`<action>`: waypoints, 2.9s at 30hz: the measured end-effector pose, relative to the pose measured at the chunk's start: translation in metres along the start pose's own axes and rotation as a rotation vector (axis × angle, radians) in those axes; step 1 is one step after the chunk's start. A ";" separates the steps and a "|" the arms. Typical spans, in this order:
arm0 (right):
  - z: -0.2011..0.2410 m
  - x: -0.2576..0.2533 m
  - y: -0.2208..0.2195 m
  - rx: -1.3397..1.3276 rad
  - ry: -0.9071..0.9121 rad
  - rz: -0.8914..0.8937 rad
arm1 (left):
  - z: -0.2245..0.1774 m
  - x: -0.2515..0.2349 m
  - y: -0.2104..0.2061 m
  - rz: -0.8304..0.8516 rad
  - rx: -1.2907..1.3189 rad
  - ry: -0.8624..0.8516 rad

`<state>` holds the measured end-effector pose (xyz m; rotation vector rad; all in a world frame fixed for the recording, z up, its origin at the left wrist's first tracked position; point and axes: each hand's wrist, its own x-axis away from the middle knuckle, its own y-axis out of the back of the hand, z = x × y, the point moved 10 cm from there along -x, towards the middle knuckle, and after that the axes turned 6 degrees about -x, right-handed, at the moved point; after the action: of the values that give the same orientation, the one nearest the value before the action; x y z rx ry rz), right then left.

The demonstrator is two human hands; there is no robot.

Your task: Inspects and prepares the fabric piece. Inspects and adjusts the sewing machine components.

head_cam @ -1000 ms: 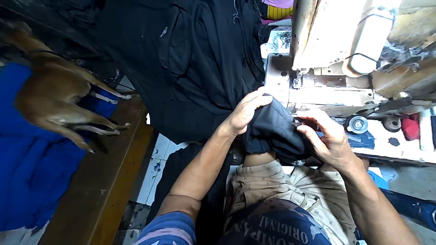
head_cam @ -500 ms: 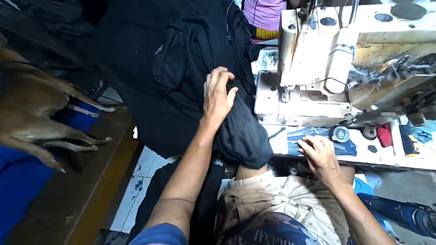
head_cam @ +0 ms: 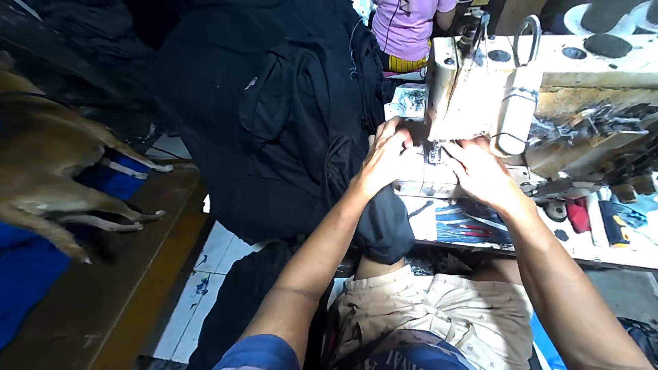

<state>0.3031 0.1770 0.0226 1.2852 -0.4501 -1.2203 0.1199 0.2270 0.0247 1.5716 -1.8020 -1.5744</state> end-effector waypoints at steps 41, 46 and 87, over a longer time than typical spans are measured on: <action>-0.018 0.110 0.064 0.143 -0.329 -0.446 | 0.015 -0.039 -0.032 0.003 -0.047 0.040; -0.013 0.151 0.055 -0.046 -0.206 -0.664 | 0.008 -0.038 -0.027 -0.004 -0.038 0.013; -0.041 0.110 0.041 0.036 -0.327 -0.378 | -0.004 -0.029 -0.019 0.048 -0.018 0.072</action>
<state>0.3944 0.0939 0.0080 1.2390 -0.4768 -1.7622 0.1440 0.2528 0.0224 1.5452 -1.7699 -1.4892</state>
